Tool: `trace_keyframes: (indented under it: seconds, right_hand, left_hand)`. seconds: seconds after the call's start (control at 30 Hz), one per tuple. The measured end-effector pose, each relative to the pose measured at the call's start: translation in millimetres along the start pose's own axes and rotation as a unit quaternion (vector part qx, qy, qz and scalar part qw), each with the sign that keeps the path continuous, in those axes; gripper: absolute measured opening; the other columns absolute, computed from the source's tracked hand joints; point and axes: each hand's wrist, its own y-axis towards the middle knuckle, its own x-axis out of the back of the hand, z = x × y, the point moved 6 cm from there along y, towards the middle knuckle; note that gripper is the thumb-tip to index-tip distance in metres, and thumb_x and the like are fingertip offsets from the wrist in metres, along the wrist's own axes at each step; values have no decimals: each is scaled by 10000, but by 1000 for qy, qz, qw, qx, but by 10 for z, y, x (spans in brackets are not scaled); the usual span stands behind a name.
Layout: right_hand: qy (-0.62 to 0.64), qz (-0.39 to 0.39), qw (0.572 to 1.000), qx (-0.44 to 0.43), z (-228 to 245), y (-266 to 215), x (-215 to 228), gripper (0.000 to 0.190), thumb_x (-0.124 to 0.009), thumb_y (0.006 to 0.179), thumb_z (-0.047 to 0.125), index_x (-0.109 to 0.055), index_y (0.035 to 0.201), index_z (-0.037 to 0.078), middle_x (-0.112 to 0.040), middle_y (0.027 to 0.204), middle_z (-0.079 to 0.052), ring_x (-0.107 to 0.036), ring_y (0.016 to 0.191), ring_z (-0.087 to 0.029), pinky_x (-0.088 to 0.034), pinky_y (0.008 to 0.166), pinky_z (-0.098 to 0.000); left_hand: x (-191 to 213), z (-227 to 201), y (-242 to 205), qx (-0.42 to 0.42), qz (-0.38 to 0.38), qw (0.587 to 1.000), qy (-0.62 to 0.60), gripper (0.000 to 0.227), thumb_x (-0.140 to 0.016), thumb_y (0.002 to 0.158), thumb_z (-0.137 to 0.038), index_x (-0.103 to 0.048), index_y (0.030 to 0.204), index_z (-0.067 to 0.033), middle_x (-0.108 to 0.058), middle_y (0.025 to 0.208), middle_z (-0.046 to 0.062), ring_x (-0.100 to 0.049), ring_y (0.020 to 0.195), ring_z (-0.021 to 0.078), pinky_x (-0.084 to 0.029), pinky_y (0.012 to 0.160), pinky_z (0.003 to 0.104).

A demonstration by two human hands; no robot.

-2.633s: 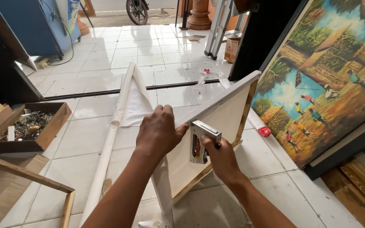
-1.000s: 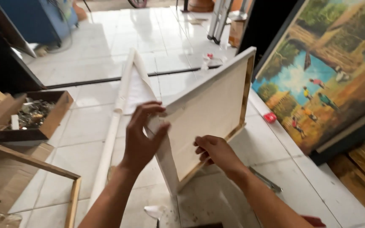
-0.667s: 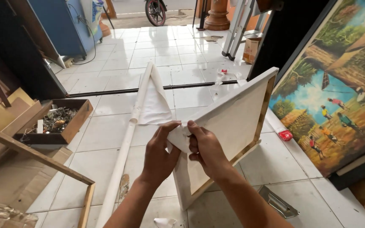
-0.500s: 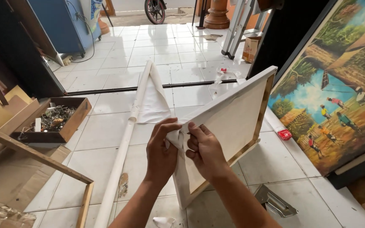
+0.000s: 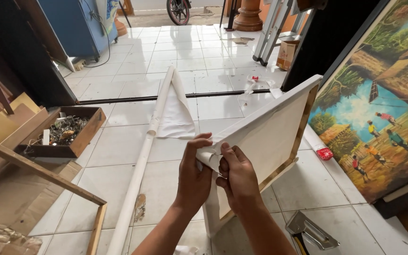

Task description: Stretching a white canvas over a wooden frame and securing it using a manual staple gun and trimming excess with a knife.

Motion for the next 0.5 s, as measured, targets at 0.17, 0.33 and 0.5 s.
trace_keyframes:
  seconds: [0.17,0.33,0.5]
  right_hand:
    - [120,78,989,-28,-94,163,37,304,-654,1166,251,-543,892,181,-288,624,60,-297,541,-80,-286,461,-254]
    - [79,93,992,7,-85,188,93,306,-660,1146,197,-519,878,156,-322,613,48,-320,519,-74,-290,411,-244]
    - [-4,86,996,14,-59,156,85,350,-680,1159,283,-498,884,166,-393,738,34,-329,595,-70,-232,439,-230]
  left_hand:
    - [-115,59,-34,44,-26,999,11,631,-425,750,182,-631,1205,-203,-741,1545,120,-789,1120,226,-582,768,314]
    - [-148,6,-81,31,-52,998,27,648,-419,709,141,-659,1201,-205,-756,1515,96,-799,1061,214,-585,708,307]
    - [-130,110,26,29,3,999,-11,476,-486,835,146,-556,1192,-161,-703,1503,147,-713,1315,282,-589,955,358]
